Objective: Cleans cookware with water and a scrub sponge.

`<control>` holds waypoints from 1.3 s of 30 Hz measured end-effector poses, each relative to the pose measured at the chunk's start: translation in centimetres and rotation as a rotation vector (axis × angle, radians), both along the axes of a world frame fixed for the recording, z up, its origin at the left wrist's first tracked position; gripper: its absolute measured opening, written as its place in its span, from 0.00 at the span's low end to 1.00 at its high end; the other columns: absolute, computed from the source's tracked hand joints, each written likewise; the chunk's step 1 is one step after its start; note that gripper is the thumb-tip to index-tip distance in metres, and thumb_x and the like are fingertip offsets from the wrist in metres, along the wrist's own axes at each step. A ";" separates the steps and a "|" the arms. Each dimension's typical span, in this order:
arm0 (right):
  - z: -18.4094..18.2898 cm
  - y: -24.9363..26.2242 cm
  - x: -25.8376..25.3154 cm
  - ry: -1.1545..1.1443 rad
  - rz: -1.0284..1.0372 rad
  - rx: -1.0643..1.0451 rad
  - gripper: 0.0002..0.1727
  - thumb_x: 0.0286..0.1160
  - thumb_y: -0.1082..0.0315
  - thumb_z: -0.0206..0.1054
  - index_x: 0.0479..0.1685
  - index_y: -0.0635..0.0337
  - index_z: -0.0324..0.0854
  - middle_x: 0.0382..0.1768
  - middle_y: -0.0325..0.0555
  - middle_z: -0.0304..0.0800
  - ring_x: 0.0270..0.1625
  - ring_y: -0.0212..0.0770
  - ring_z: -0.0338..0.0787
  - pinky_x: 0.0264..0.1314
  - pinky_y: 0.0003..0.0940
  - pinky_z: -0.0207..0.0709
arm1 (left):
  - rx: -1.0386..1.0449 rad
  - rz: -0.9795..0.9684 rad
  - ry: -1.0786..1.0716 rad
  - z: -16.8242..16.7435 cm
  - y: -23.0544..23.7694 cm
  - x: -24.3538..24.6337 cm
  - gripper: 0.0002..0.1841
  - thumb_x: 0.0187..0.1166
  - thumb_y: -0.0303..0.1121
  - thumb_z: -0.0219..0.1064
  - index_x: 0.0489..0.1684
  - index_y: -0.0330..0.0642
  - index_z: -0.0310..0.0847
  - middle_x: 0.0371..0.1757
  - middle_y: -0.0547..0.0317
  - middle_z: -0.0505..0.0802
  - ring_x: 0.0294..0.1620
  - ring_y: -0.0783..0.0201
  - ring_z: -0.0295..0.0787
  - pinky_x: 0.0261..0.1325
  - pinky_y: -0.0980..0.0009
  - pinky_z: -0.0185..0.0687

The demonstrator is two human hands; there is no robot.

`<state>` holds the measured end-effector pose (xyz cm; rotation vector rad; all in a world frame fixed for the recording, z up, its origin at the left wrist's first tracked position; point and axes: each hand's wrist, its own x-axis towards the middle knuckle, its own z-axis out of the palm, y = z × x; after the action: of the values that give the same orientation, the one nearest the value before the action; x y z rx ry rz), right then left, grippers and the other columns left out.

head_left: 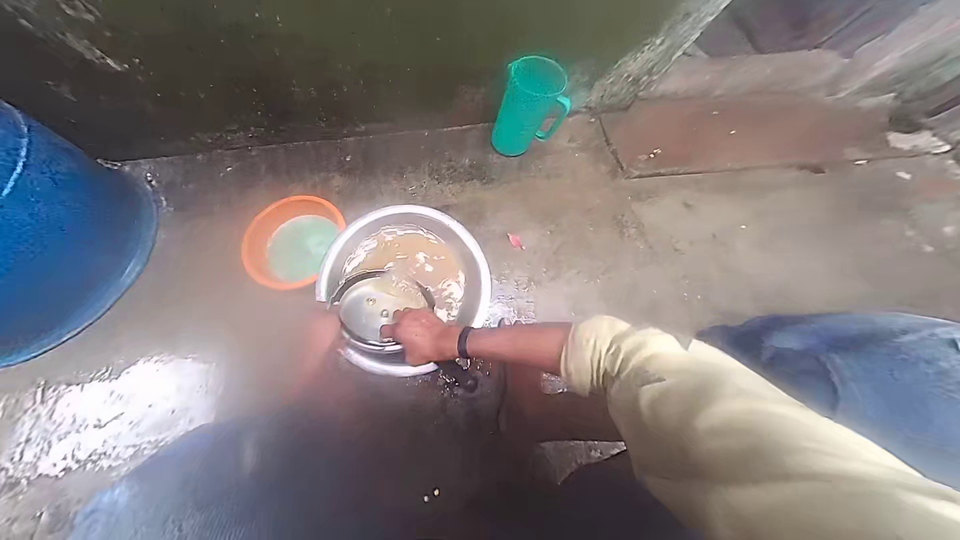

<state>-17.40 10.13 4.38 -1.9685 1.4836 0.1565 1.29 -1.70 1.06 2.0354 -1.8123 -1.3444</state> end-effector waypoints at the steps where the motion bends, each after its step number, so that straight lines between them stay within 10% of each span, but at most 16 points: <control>1: 0.3 -0.5 -0.9 0.005 0.032 0.035 0.30 0.57 0.62 0.77 0.67 0.47 0.83 0.56 0.63 0.87 0.58 0.67 0.87 0.47 0.71 0.79 | 0.045 -0.008 0.024 0.3 0.2 -0.3 0.23 0.91 0.44 0.52 0.68 0.32 0.75 0.56 0.38 0.87 0.49 0.49 0.87 0.52 0.47 0.83; 6: 4.0 -4.7 -6.4 -0.334 0.043 0.244 0.15 0.65 0.76 0.78 0.50 0.71 0.83 0.41 0.62 0.88 0.46 0.57 0.88 0.49 0.62 0.77 | 0.223 0.074 0.360 2.1 0.7 -0.7 0.33 0.95 0.57 0.34 0.67 0.37 0.72 0.23 0.53 0.90 0.10 0.67 0.77 0.14 0.72 0.73; 10: 6.2 -6.5 -11.2 -0.716 -0.273 0.486 0.17 0.69 0.81 0.72 0.57 0.64 0.79 0.42 0.40 0.88 0.42 0.26 0.87 0.50 0.28 0.83 | 0.051 0.082 0.603 3.2 -0.1 0.3 0.28 0.97 0.48 0.32 0.72 0.37 0.70 0.27 0.56 0.93 0.13 0.68 0.84 0.17 0.74 0.81; 15: 5.3 -6.9 -15.1 -0.831 -0.362 0.511 0.11 0.82 0.73 0.63 0.60 0.56 0.78 0.40 0.29 0.89 0.42 0.20 0.89 0.51 0.22 0.84 | -0.240 -0.194 0.452 2.2 0.9 0.4 0.18 0.90 0.39 0.54 0.63 0.34 0.80 0.40 0.54 0.94 0.32 0.64 0.92 0.35 0.65 0.90; 20: 8.4 -7.1 -18.7 -0.774 -0.446 0.481 0.16 0.76 0.75 0.65 0.61 0.58 0.77 0.43 0.38 0.92 0.42 0.29 0.91 0.50 0.32 0.88 | -0.422 -0.791 0.235 0.4 4.6 1.0 0.28 0.77 0.53 0.70 0.65 0.39 0.85 0.62 0.47 0.93 0.65 0.50 0.89 0.70 0.48 0.82; 24: 12.5 -8.5 -23.1 -0.751 -0.442 0.370 0.17 0.74 0.76 0.65 0.61 0.56 0.79 0.41 0.35 0.94 0.40 0.28 0.92 0.48 0.29 0.89 | -0.401 -1.243 0.120 -1.4 6.4 0.6 0.38 0.71 0.66 0.68 0.72 0.46 0.80 0.71 0.49 0.88 0.76 0.48 0.81 0.76 0.44 0.76; 28: 15.0 -9.0 -26.1 -0.522 -0.608 0.102 0.18 0.71 0.75 0.70 0.60 0.57 0.81 0.40 0.39 0.92 0.36 0.30 0.91 0.44 0.30 0.88 | -0.343 -1.449 -0.018 -3.0 7.3 -0.1 0.32 0.75 0.55 0.71 0.75 0.47 0.77 0.73 0.47 0.85 0.78 0.43 0.77 0.76 0.39 0.73; 34: 7.2 -9.0 -27.4 0.207 -0.627 -0.140 0.27 0.70 0.53 0.78 0.68 0.53 0.84 0.56 0.66 0.89 0.62 0.69 0.87 0.61 0.79 0.74 | -0.332 -1.438 -0.160 -2.4 7.8 -0.9 0.22 0.79 0.31 0.67 0.73 0.44 0.79 0.71 0.42 0.86 0.75 0.39 0.79 0.72 0.39 0.75; 39: 0.0 -5.0 -27.5 0.403 -0.687 -0.188 0.28 0.68 0.54 0.76 0.72 0.47 0.84 0.67 0.68 0.83 0.65 0.75 0.84 0.57 0.83 0.73 | -0.427 -1.453 -0.131 -3.5 8.3 0.3 0.20 0.86 0.29 0.56 0.76 0.40 0.76 0.71 0.39 0.86 0.74 0.36 0.81 0.71 0.40 0.77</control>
<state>-44.90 5.17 4.39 -1.4983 2.4283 0.1172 1.57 6.64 -2.41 0.3817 -3.3696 -0.6975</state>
